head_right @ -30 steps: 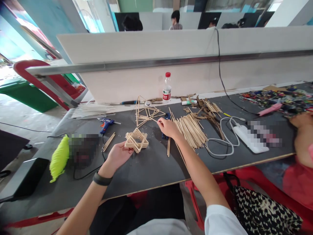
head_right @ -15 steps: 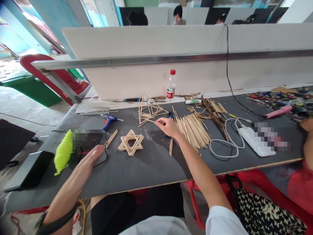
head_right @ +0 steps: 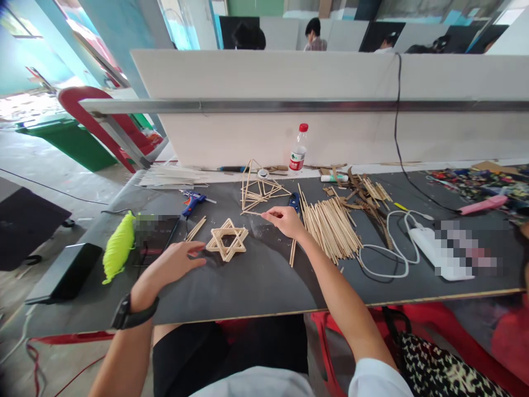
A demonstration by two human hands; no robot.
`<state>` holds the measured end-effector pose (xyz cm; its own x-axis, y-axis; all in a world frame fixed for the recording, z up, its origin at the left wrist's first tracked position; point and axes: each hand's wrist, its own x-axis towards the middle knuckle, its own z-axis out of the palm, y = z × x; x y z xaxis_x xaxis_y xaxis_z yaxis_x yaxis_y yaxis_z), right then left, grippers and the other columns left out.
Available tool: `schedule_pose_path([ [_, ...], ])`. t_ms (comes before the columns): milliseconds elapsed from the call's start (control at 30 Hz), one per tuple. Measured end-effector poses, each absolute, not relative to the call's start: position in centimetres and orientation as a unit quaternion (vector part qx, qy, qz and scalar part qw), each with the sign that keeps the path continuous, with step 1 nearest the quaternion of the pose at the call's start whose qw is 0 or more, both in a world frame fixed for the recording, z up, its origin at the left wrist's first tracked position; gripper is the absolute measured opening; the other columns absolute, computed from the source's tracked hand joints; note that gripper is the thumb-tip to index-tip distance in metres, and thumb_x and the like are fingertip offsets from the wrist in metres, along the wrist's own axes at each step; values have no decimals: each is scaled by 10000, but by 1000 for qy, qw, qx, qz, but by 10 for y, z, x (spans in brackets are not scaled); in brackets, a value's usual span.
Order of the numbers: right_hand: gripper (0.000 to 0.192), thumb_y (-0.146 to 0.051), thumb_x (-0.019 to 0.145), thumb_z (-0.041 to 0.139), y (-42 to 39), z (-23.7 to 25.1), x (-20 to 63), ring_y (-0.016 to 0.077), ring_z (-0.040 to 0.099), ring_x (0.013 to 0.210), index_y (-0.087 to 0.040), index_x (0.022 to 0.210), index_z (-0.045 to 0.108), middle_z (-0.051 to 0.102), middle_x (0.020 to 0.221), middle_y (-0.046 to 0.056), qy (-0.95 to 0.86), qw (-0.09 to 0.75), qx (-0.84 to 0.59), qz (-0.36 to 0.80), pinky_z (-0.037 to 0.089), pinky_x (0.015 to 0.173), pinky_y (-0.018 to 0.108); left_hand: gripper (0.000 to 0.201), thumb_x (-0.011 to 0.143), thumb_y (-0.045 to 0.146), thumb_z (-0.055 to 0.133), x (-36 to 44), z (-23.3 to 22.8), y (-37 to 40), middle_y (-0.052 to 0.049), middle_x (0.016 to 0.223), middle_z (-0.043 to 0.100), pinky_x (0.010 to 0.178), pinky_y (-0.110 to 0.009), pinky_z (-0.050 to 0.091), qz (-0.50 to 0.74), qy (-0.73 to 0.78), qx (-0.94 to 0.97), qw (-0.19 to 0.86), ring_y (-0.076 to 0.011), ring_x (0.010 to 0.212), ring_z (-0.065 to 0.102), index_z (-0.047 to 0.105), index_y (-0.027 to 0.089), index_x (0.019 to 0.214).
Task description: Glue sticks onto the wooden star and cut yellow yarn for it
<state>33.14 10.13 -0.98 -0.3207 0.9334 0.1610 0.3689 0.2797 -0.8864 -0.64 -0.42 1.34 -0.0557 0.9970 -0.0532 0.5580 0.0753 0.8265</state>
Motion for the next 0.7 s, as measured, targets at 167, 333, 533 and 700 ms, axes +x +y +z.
schedule_pose_path([
  [167,435,-595,888,690,103,-9,334,143,546,597,-174,910,798,696,719,23,-719,354,-440,405,391,591,274,28,736,268,816,20,-12,-4,-56,774,745,665,-285,417,308,604,663,318,-219,680,613,820,251,758],
  [333,366,-555,878,721,103,-9,334,154,581,650,-205,942,805,759,840,44,-719,350,-418,430,418,607,281,237,888,328,649,37,-16,8,-68,764,734,694,-296,419,195,584,746,255,-204,717,624,802,199,759],
  [533,267,-473,895,734,95,3,331,148,608,749,-222,948,812,747,922,43,-713,411,-388,414,437,638,269,264,913,266,572,17,22,31,-69,922,812,797,-318,500,195,584,764,194,-239,839,718,828,223,956],
  [700,244,-480,898,751,85,5,320,135,594,740,-262,982,821,719,970,47,-707,432,-356,432,333,498,231,337,1004,404,557,43,71,45,-89,1145,796,923,-337,510,282,515,801,121,-255,1049,707,807,228,1147],
])
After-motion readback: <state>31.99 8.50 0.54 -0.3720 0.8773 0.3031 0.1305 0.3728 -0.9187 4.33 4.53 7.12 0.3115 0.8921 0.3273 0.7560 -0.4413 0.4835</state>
